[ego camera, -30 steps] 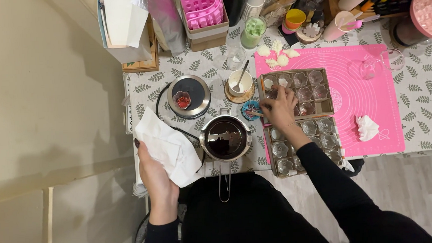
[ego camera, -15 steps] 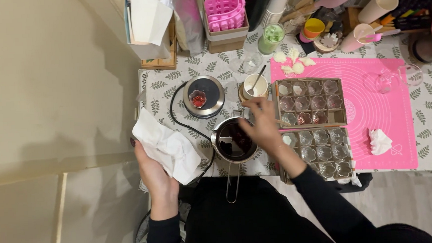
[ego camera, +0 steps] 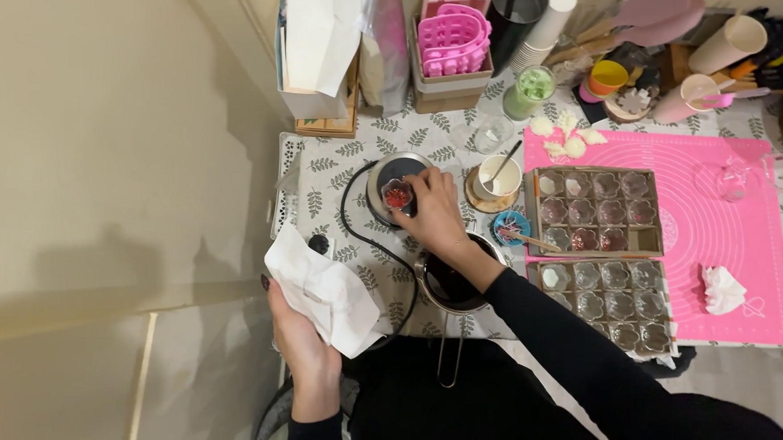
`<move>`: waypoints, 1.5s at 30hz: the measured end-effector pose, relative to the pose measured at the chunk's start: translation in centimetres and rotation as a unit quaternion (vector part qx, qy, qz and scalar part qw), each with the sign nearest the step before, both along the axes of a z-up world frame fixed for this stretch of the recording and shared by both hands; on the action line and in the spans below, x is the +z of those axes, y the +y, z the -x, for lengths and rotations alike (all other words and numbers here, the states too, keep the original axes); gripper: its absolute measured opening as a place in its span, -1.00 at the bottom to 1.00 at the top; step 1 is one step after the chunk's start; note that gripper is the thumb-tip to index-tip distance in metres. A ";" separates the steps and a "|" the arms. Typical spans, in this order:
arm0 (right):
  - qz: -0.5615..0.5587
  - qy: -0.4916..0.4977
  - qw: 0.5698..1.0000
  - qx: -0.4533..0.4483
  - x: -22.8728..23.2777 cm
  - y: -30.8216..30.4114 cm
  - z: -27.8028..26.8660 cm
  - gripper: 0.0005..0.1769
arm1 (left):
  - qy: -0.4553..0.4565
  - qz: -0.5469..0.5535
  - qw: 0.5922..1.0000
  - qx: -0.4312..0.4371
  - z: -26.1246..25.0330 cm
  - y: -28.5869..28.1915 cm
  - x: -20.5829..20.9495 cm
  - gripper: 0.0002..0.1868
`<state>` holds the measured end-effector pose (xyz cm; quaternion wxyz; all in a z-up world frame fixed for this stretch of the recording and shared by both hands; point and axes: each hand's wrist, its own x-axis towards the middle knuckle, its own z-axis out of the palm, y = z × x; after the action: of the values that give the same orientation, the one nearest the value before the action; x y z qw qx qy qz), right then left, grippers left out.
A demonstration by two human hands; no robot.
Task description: The person holds small glass candle cups, dips and swirls them in a pot of melted dark wax on a hot plate, and places the filled cups into a compartmentalized tray. They use a wooden stick to stir the wax and wipe the cups with a paper tissue.
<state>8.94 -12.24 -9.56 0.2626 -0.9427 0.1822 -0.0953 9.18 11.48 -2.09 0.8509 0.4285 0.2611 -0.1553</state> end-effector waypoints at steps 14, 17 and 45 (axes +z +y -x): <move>0.037 -0.029 0.994 -0.094 -0.1 1.6 0.4 -0.33 | 0.000 0.010 1.000 -0.030 -2.6 -0.5 -0.4 -0.38; 0.051 -0.043 0.993 -0.094 -0.3 1.9 0.5 -0.36 | -0.008 0.004 0.999 -0.031 -2.4 -0.2 -1.4 -0.37; 0.009 -0.194 0.981 -0.028 3.6 -0.2 2.5 -0.40 | 0.021 0.007 0.998 -0.063 -2.2 0.1 -0.8 -0.39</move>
<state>6.40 -12.44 -5.92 0.2814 -0.9032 0.1530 -0.2857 11.35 11.61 -2.92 0.8367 0.4348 0.2503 -0.2198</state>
